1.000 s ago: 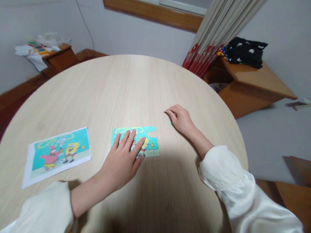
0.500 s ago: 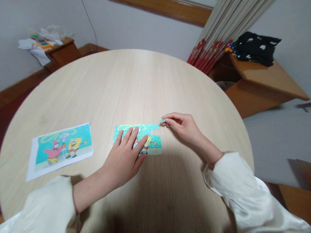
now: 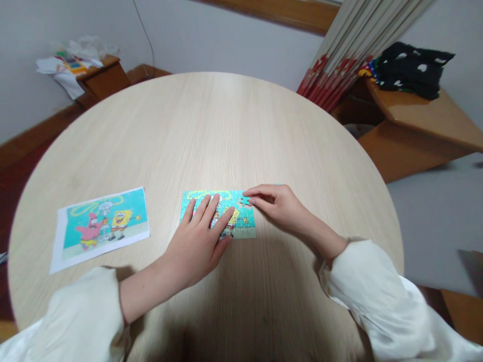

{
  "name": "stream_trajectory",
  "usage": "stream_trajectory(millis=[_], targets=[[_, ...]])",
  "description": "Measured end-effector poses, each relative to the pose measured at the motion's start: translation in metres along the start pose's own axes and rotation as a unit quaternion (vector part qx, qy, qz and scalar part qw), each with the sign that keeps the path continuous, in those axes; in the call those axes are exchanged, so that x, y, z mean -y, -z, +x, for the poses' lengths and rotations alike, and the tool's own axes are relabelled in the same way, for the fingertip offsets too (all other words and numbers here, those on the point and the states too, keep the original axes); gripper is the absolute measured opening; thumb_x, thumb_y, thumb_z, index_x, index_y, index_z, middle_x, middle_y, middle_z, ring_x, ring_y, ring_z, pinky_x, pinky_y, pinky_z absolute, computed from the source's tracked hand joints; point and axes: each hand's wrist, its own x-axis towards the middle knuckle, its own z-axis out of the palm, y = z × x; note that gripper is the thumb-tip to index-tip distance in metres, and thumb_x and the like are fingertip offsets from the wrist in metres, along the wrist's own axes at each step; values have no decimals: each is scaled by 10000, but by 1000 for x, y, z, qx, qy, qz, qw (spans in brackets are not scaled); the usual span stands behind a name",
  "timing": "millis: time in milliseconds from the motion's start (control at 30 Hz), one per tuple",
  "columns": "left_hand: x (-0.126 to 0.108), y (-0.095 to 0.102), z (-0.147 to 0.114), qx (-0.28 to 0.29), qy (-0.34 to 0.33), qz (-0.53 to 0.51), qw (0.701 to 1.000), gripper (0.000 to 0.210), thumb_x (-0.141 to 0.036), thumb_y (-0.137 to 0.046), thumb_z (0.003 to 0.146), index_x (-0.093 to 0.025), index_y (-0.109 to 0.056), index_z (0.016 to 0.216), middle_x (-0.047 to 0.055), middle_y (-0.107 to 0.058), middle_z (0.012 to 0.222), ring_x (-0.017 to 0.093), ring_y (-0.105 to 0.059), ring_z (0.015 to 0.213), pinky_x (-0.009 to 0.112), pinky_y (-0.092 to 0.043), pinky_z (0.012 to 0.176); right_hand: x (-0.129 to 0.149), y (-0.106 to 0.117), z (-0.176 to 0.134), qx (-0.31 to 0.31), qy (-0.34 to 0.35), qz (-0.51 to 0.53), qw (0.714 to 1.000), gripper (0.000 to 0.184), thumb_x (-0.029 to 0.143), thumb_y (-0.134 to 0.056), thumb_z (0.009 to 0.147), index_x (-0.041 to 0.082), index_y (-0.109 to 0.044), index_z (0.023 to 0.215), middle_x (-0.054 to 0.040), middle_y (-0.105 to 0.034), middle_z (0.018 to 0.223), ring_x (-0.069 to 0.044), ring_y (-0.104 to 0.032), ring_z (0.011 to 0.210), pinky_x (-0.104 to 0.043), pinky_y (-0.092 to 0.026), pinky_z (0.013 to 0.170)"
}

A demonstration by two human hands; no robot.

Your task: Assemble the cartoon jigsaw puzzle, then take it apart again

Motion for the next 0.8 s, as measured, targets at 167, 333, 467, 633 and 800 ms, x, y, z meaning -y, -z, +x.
stream_trajectory(millis=[167, 333, 467, 633, 800], targets=[[0, 0, 0, 1, 1, 0, 1000, 458, -346, -429, 941, -192, -445, 1372, 173, -378, 1487, 357, -317, 1382, 587, -277, 1087, 1, 0, 0, -4, -5, 2, 1000, 183, 206, -583, 826, 191, -737, 922, -66, -742, 929, -167, -671, 847, -330, -529, 795], [0, 0, 0, -2, 3, -3, 1000, 450, -336, -425, 941, -192, -452, 1367, 173, -372, 1491, 359, -311, 1384, 592, -276, 1085, 2, -1, 0, -2, -16, 14, 1000, 162, 230, -597, 813, 177, -725, 897, -63, -738, 874, -158, -661, 788, -312, -519, 745], [-1, 1, 0, -3, 2, -5, 1000, 448, -337, -428, 941, -185, -462, 1361, 181, -379, 1485, 361, -316, 1382, 593, -274, 1086, 2, -1, 0, 1, -29, 25, 999, 138, 263, -639, 787, 170, -709, 859, -50, -722, 804, -144, -637, 712, -296, -501, 692], [-1, 1, 1, 2, 4, 0, 1000, 451, -334, -451, 932, -183, -468, 1356, 183, -380, 1481, 366, -316, 1381, 593, -279, 1086, 4, -1, -1, 3, -35, 22, 999, 122, 274, -660, 768, 166, -697, 809, -26, -687, 734, -122, -585, 651, -281, -466, 647], [-1, 3, 1, 9, 2, 1, 1000, 463, -343, -457, 931, -183, -459, 1365, 191, -378, 1480, 373, -326, 1374, 593, -285, 1081, 6, -3, -2, 6, -31, 11, 999, 145, 299, -650, 782, 166, -701, 809, -22, -674, 714, -116, -557, 638, -270, -436, 613]])
